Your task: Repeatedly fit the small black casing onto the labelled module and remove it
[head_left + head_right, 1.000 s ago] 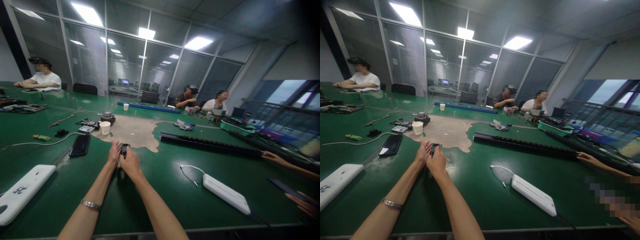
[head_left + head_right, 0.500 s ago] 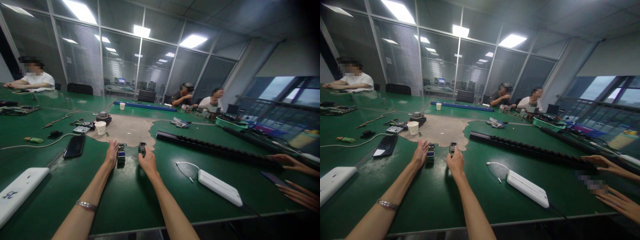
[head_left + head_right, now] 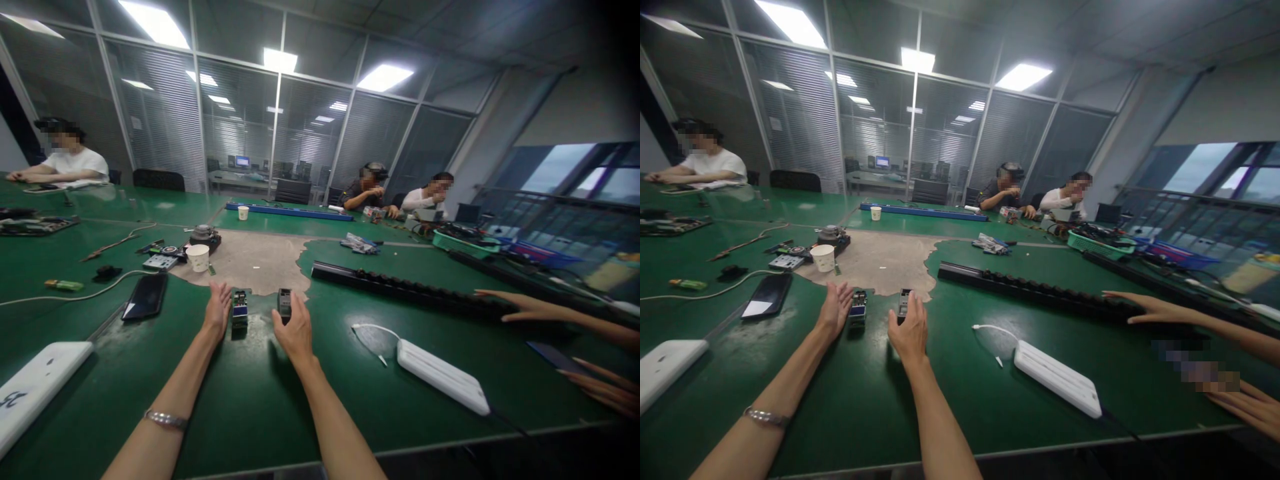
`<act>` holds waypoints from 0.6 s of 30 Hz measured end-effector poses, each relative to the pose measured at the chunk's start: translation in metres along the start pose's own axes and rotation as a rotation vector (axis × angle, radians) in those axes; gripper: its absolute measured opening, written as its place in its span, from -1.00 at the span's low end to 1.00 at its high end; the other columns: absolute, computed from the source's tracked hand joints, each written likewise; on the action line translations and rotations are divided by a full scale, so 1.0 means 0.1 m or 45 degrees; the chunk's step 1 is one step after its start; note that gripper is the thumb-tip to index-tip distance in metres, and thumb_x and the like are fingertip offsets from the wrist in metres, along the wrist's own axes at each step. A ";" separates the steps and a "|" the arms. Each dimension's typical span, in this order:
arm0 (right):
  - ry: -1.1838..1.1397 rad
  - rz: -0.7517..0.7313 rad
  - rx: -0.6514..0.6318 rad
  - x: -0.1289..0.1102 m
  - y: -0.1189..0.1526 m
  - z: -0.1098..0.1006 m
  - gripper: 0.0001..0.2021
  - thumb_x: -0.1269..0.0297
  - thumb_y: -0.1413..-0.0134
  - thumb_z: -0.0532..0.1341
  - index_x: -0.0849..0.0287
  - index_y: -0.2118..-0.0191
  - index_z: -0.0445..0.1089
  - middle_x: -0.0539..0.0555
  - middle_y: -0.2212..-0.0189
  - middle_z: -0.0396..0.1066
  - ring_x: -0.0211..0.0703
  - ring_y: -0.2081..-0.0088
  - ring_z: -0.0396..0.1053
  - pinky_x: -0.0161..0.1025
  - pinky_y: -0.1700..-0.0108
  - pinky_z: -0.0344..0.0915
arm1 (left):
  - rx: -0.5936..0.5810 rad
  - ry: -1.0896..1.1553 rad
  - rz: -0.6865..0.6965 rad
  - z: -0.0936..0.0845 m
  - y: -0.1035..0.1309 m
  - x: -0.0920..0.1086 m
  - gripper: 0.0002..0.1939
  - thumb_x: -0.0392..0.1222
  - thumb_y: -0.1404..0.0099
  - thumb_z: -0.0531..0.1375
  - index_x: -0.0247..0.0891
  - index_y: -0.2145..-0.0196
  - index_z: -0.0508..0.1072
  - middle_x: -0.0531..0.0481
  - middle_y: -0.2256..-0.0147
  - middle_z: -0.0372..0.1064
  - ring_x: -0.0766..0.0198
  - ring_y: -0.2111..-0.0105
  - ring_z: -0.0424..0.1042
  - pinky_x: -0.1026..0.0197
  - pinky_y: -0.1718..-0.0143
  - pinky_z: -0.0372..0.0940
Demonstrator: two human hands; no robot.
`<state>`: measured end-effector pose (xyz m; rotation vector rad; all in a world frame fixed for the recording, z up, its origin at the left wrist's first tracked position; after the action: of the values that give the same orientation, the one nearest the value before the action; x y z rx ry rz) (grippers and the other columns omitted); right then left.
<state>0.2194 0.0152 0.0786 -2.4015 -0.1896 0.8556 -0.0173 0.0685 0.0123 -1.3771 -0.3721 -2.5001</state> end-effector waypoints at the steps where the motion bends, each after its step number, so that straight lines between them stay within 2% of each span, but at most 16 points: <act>1: -0.009 -0.006 -0.022 0.01 0.00 0.02 -0.35 0.19 -0.05 0.15 0.36 -0.23 0.04 0.31 -0.15 0.13 0.07 -0.18 0.05 -0.04 -0.17 0.02 | 0.014 0.006 -0.002 -0.02 -0.01 0.00 -0.22 0.33 -0.22 -0.16 -0.30 -0.17 0.16 -0.27 -0.16 0.11 0.17 -0.17 0.09 0.13 -0.15 -0.01; 5: -0.037 0.013 -0.129 0.08 0.02 0.13 -0.45 0.27 -0.04 0.13 0.33 -0.17 0.16 0.30 -0.12 0.17 0.05 -0.15 0.13 -0.08 -0.15 0.08 | 0.050 0.030 -0.003 -0.08 -0.04 0.02 -0.20 0.35 -0.21 -0.18 -0.30 -0.16 0.16 -0.29 -0.16 0.11 0.17 -0.16 0.11 0.13 -0.15 -0.01; 9: -0.104 0.052 -0.092 0.05 -0.02 0.06 -0.50 0.32 -0.07 0.10 0.38 -0.14 0.19 0.33 -0.06 0.23 0.03 -0.09 0.21 -0.11 -0.12 0.13 | 0.059 0.060 -0.011 -0.10 -0.05 0.02 -0.16 0.37 -0.19 -0.19 -0.34 -0.18 0.14 -0.32 -0.16 0.10 0.14 -0.16 0.10 0.14 -0.14 0.01; 11: -0.157 0.028 -0.049 -0.09 -0.06 0.00 -0.53 0.33 -0.09 0.08 0.41 -0.12 0.21 0.33 -0.03 0.27 0.01 -0.07 0.23 -0.12 -0.12 0.13 | 0.068 0.070 -0.016 -0.11 -0.05 0.02 -0.16 0.37 -0.20 -0.20 -0.35 -0.17 0.14 -0.32 -0.15 0.11 0.14 -0.16 0.11 0.14 -0.13 0.03; 14: -0.236 -0.104 -0.010 -0.46 -0.11 -0.04 -0.55 0.32 -0.10 0.07 0.35 -0.12 0.21 0.28 -0.05 0.26 -0.01 -0.09 0.20 -0.12 -0.14 0.10 | 0.072 0.069 -0.003 -0.11 -0.05 0.04 -0.18 0.36 -0.21 -0.21 -0.33 -0.17 0.15 -0.32 -0.15 0.12 0.16 -0.16 0.11 0.14 -0.13 0.03; 18: -0.263 -0.182 -0.057 -0.86 -0.12 0.07 -0.55 0.33 -0.10 0.08 0.31 -0.12 0.20 0.26 0.00 0.29 -0.03 -0.05 0.23 -0.14 -0.10 0.15 | 0.059 0.038 0.001 -0.09 -0.03 0.05 -0.18 0.38 -0.19 -0.21 -0.30 -0.16 0.16 -0.29 -0.16 0.10 0.16 -0.17 0.10 0.13 -0.14 0.01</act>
<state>0.1480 0.0009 0.1271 -2.3053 -0.4590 1.0402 -0.0284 0.0680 0.0117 -1.3210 -0.4201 -2.4921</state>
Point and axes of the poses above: each hand's wrist, its own y-axis away from the middle knuckle, its own z-axis out of the palm, x = y × z, the point moved 9 cm from there along -y, towards the middle knuckle
